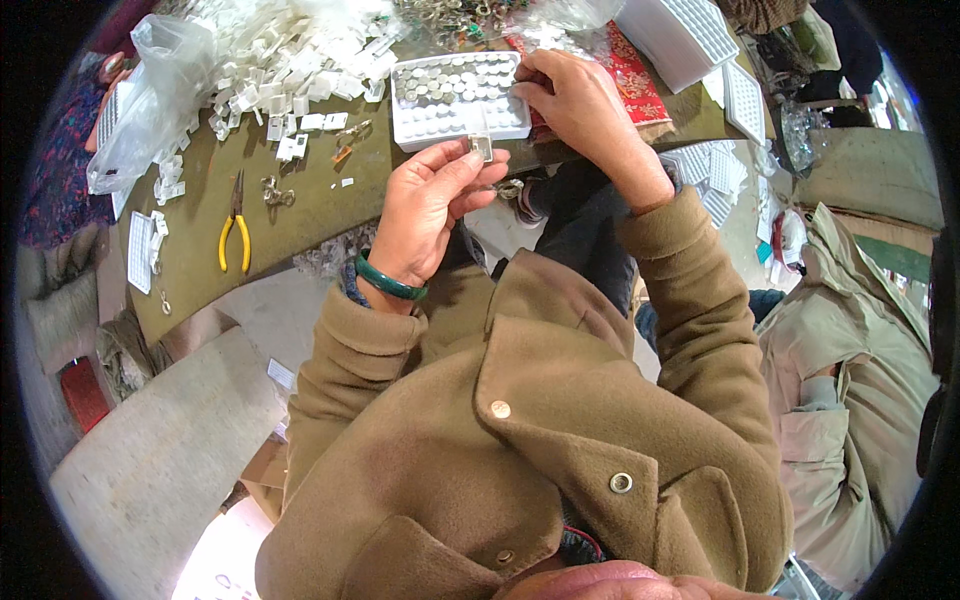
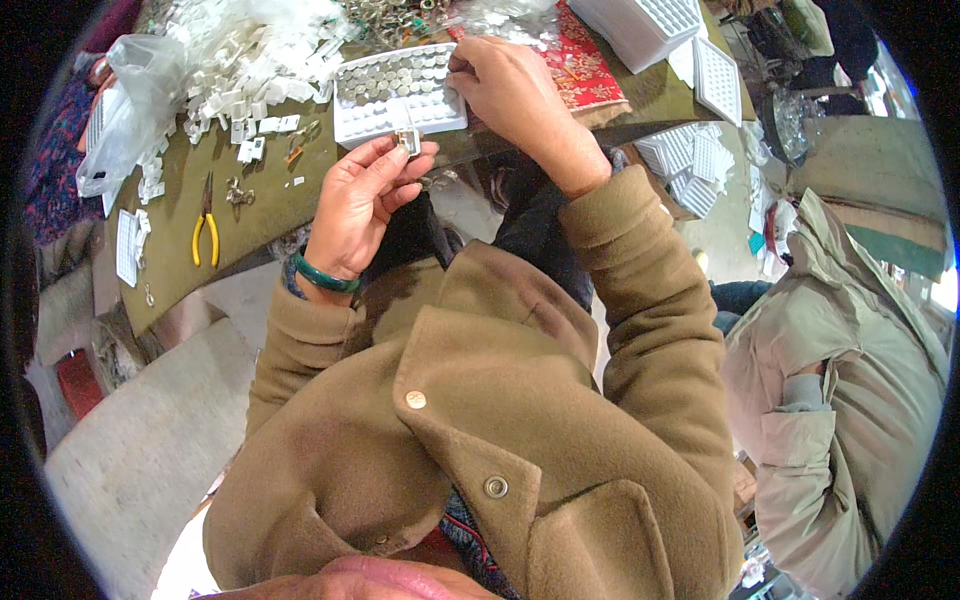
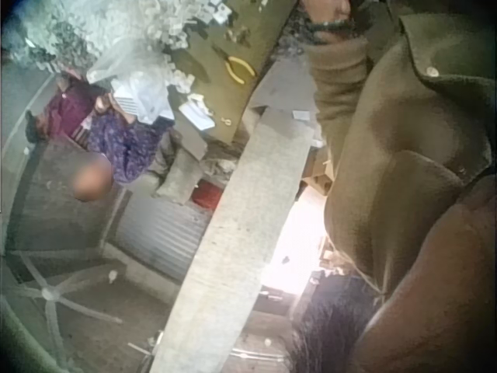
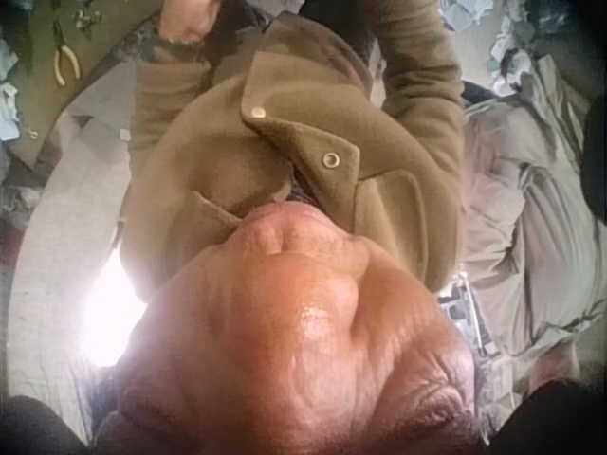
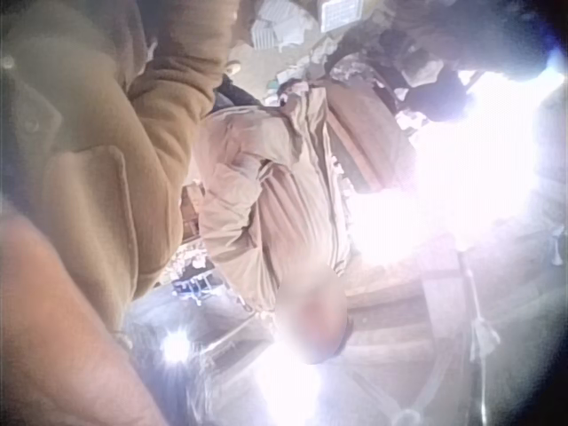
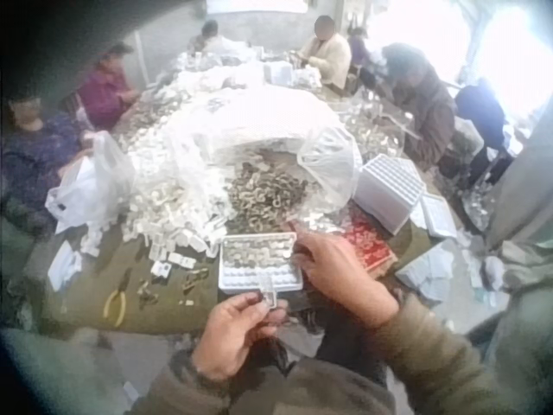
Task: The person assembles small keychains by hand at a cluttered worktable. They repeatedly pick a small metal ring, attach it to a white plastic tag, and place the finished unit into a white tray. The process is repeated continuously throughout the clip.
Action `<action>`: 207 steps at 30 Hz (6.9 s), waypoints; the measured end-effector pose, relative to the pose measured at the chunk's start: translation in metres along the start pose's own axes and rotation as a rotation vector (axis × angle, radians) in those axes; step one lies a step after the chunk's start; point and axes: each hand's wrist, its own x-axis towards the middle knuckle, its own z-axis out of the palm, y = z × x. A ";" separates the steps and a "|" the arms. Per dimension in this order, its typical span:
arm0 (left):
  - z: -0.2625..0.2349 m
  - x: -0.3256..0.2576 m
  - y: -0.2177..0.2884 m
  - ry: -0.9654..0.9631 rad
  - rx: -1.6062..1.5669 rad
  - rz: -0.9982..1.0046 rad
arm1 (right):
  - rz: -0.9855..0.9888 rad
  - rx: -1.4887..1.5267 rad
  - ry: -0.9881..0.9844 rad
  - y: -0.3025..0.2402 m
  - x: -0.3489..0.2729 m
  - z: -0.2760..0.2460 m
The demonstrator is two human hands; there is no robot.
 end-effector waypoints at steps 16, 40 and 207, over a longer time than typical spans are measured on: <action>-0.008 -0.007 -0.007 0.027 0.000 0.082 | -0.095 0.183 0.051 -0.074 -0.039 0.003; -0.003 -0.009 -0.010 0.124 0.036 0.011 | -0.023 -0.092 0.164 -0.031 -0.016 0.026; -0.020 -0.029 -0.021 -0.073 -0.353 -0.135 | 0.184 0.504 -0.200 -0.078 -0.068 0.021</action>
